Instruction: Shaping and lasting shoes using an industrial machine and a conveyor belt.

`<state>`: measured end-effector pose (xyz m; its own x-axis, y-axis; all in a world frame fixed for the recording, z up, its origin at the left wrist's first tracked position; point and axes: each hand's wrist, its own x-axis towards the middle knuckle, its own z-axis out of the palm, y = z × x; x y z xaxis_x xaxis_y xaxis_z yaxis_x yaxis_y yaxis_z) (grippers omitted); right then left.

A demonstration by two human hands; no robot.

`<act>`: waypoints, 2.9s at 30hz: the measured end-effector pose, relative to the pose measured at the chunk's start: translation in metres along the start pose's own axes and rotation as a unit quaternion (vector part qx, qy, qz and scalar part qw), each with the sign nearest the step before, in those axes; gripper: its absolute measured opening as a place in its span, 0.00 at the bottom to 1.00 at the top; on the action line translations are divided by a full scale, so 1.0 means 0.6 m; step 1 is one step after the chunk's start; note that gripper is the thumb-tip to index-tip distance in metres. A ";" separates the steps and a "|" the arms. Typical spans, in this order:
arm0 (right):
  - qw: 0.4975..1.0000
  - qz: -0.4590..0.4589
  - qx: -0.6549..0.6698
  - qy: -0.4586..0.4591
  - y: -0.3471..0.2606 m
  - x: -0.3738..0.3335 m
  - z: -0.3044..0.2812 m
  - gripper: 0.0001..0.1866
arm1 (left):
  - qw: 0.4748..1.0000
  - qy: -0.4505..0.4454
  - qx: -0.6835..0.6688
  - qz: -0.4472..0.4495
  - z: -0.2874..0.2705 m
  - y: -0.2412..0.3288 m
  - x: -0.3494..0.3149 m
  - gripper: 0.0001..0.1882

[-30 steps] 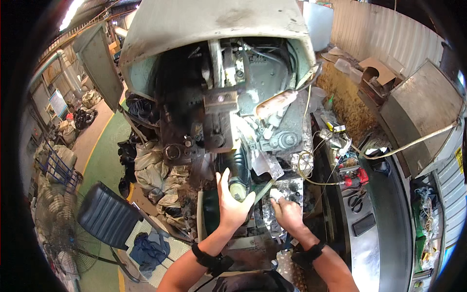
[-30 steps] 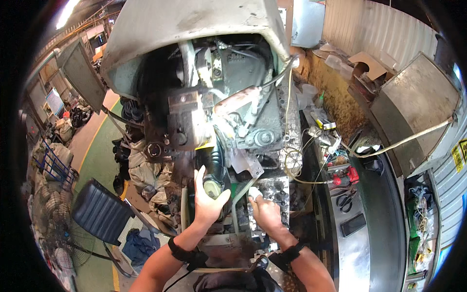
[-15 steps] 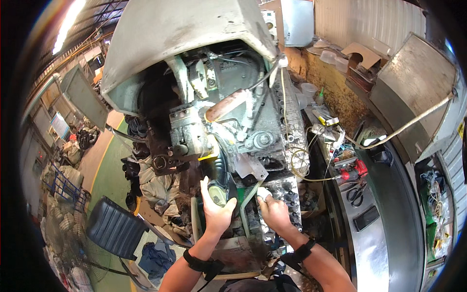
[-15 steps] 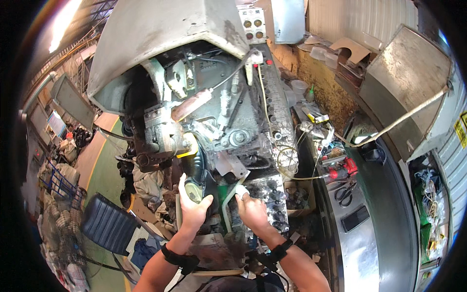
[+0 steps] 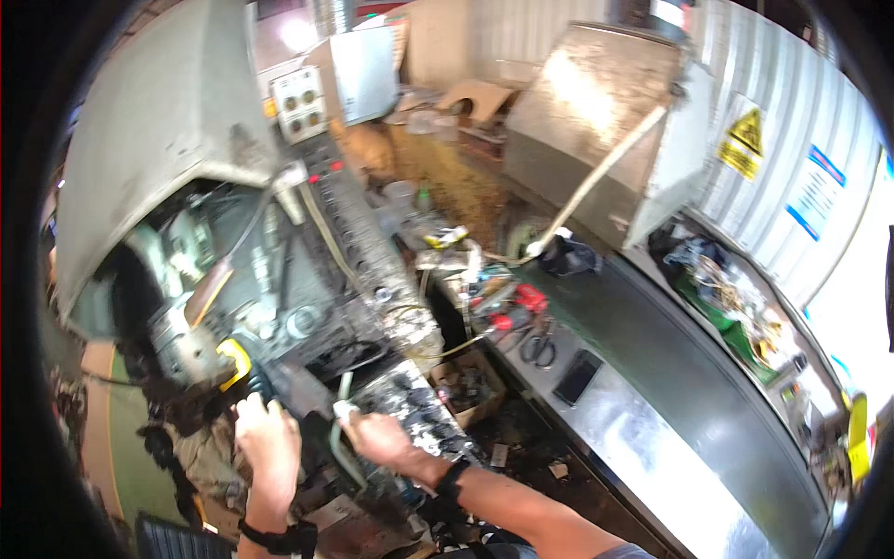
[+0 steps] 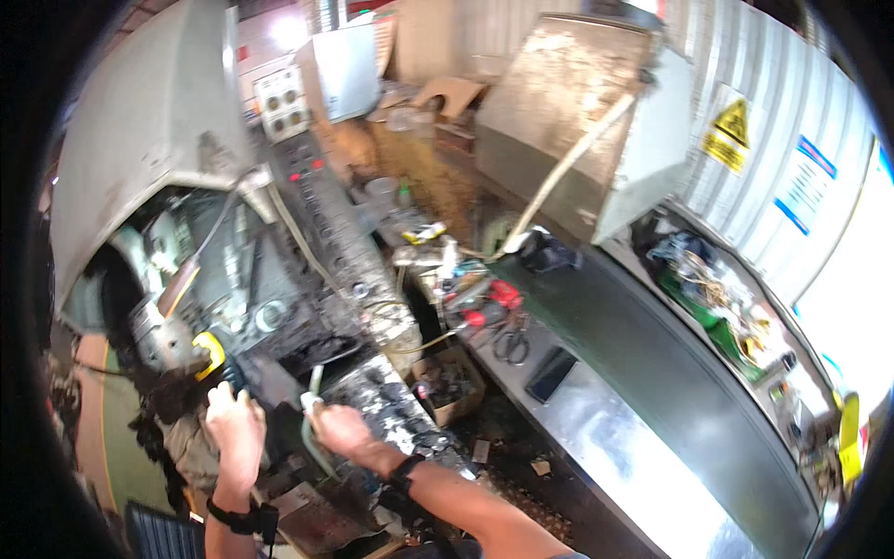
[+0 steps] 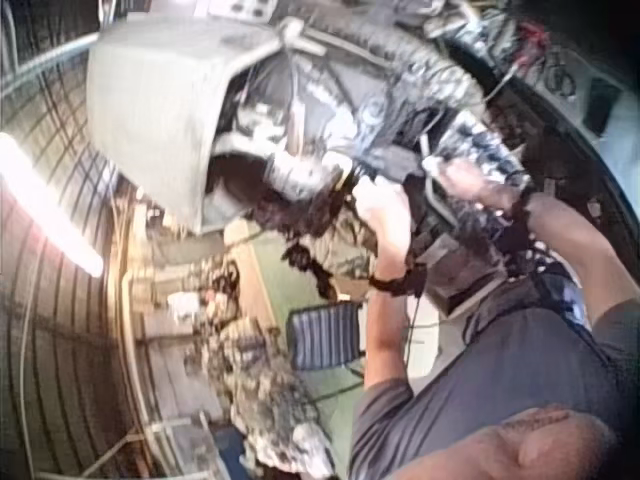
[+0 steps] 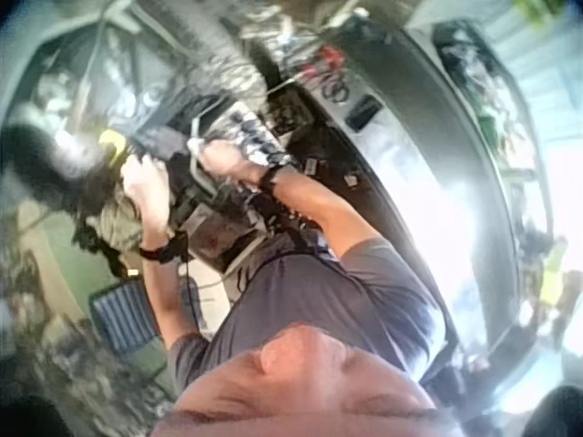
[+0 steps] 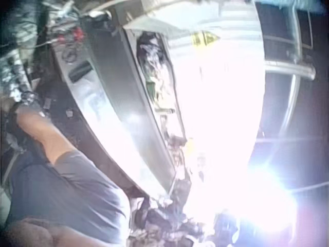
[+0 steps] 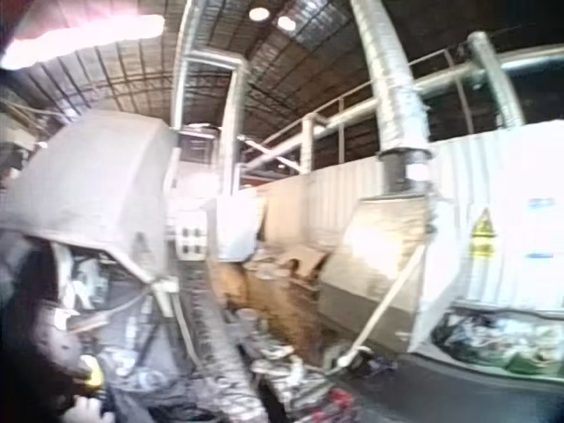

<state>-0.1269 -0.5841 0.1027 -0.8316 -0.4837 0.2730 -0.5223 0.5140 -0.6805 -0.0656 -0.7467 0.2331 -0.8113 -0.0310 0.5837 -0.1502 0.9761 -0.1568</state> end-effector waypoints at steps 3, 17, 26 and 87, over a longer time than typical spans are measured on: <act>0.999 0.016 0.017 -0.030 -0.007 -0.004 -0.027 0.19 | 0.999 -0.007 0.038 0.029 0.017 0.001 -0.008 0.09; 0.999 -0.010 0.036 0.032 -0.009 -0.015 -0.042 0.16 | 0.992 -0.073 0.075 0.073 0.069 -0.030 0.002 0.06; 0.998 -0.007 0.040 0.038 0.006 -0.008 -0.030 0.15 | 0.985 -0.073 -0.076 0.134 -0.008 -0.004 0.016 0.04; 0.929 0.167 0.320 -0.085 -0.305 -0.044 -0.110 0.41 | 0.420 0.074 -0.799 -0.424 -0.005 -0.184 -0.175 0.30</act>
<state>-0.0221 -0.6184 0.2649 -0.8567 -0.5058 -0.1011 0.0248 0.1553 -0.9876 0.0381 -0.8507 0.1917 -0.7869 -0.6152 -0.0480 0.3179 -0.4708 0.8230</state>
